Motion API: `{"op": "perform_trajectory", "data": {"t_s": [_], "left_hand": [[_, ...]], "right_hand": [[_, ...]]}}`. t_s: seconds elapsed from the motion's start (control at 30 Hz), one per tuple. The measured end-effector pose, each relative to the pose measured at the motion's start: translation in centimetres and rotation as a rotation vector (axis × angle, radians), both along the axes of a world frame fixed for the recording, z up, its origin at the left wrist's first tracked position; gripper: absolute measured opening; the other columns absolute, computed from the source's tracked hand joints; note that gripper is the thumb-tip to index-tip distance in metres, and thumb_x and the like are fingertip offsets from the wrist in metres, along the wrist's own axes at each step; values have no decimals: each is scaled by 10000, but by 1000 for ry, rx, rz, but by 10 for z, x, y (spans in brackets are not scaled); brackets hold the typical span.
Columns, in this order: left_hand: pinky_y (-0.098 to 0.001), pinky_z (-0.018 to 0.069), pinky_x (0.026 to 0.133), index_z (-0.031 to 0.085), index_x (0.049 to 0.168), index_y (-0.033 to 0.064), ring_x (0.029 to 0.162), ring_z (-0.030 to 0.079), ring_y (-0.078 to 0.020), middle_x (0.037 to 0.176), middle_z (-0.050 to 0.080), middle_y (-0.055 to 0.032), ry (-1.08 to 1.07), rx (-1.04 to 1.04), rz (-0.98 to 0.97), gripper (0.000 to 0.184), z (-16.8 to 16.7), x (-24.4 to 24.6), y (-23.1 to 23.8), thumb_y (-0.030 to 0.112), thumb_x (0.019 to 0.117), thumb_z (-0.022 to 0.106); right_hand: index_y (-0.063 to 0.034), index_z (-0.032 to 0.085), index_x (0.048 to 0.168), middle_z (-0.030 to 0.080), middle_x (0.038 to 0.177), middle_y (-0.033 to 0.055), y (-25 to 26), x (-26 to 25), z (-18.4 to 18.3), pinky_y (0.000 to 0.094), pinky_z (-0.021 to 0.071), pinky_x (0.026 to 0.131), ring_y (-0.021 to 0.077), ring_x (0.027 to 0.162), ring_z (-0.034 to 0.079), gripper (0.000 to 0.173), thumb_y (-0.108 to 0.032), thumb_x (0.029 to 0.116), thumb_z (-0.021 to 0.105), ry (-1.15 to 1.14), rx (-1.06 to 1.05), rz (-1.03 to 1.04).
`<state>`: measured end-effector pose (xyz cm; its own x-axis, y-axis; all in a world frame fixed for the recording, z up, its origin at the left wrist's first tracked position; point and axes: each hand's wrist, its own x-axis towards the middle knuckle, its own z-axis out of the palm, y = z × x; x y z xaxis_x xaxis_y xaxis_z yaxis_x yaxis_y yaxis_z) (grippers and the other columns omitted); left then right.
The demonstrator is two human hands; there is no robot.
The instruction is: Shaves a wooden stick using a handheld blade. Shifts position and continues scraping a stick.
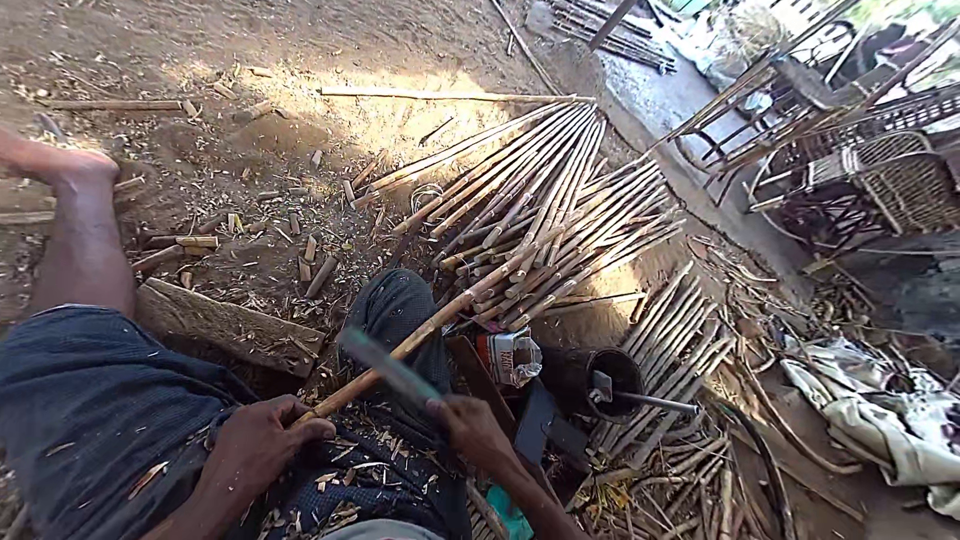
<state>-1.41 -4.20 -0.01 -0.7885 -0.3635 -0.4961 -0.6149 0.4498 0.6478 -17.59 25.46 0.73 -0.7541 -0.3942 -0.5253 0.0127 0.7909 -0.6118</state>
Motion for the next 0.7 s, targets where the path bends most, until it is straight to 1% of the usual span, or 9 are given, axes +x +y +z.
{"op": "perform_trajectory", "data": {"t_s": [0.1, 0.17, 0.23, 0.37, 0.43, 0.5, 0.57, 0.63, 0.7], "left_hand": [[-375, 573, 627, 738, 879, 205, 602, 661, -104, 697, 705, 59, -14, 124, -62, 263, -2, -4, -3, 465, 923, 743], [-333, 557, 584, 734, 874, 178, 554, 639, -99, 676, 700, 50, -6, 193, -93, 274, -2, -8, -8, 425, 979, 683], [-315, 540, 544, 727, 873, 156, 521, 618, -102, 655, 686, 36, 1, 231, -120, 295, -3, -7, -11, 406, 1007, 644], [-315, 515, 499, 694, 818, 147, 482, 599, -119, 637, 679, 15, 8, 288, -139, 374, -7, -9, -11, 434, 1032, 583], [-304, 506, 471, 691, 828, 134, 461, 590, -125, 641, 687, -1, 8, 337, -158, 426, -7, -12, -15, 441, 1061, 508], [-287, 490, 438, 698, 845, 118, 438, 575, -124, 629, 680, -15, 16, 392, -159, 448, -6, -10, -19, 426, 1074, 468], [-272, 479, 412, 696, 875, 116, 426, 572, -125, 629, 678, -25, 48, 456, -157, 411, -9, -14, -20, 423, 1056, 491], [-276, 482, 410, 676, 963, 126, 438, 572, -140, 651, 659, -36, 53, 495, -146, 309, -10, -17, -17, 428, 984, 616], [-303, 495, 428, 669, 1012, 123, 457, 576, -162, 664, 644, -55, 24, 480, -134, 281, -8, -19, -21, 379, 922, 743]], "right_hand": [[-23, 622, 876, 554, 603, 82, 13, -37, -19, 408, 495, 488, 211, 488, 541, 591, -535, 1080, 407, 141, -61, -399], [-25, 660, 912, 596, 683, 97, 6, -27, -14, 467, 540, 605, 242, 611, 609, 551, -500, 1072, 432, 177, -6, -207], [-85, 659, 877, 594, 707, 69, -2, -10, -3, 484, 525, 665, 236, 684, 623, 549, -566, 1038, 449, 171, 86, 36], [-33, 637, 887, 574, 644, 106, 11, -44, -15, 463, 516, 552, 251, 549, 579, 606, -564, 1070, 409, 185, 22, -335], [-33, 662, 896, 593, 691, 92, 2, -33, -10, 472, 529, 635, 238, 635, 606, 539, -503, 1062, 457, 173, 5, -203], [-81, 659, 862, 587, 699, 52, -2, -19, -8, 444, 516, 663, 199, 667, 609, 531, -548, 1037, 477, 146, 32, -22], [-52, 666, 887, 589, 693, 78, 4, -36, -9, 450, 518, 640, 220, 635, 599, 552, -533, 1058, 455, 136, 33, -160], [-35, 639, 889, 581, 645, 94, 9, -48, -18, 432, 517, 551, 227, 549, 582, 591, -540, 1080, 398, 180, 13, -325], [-42, 663, 898, 597, 698, 87, -2, -34, -13, 461, 527, 647, 231, 651, 614, 550, -513, 1068, 437, 170, 20, -139]]}}
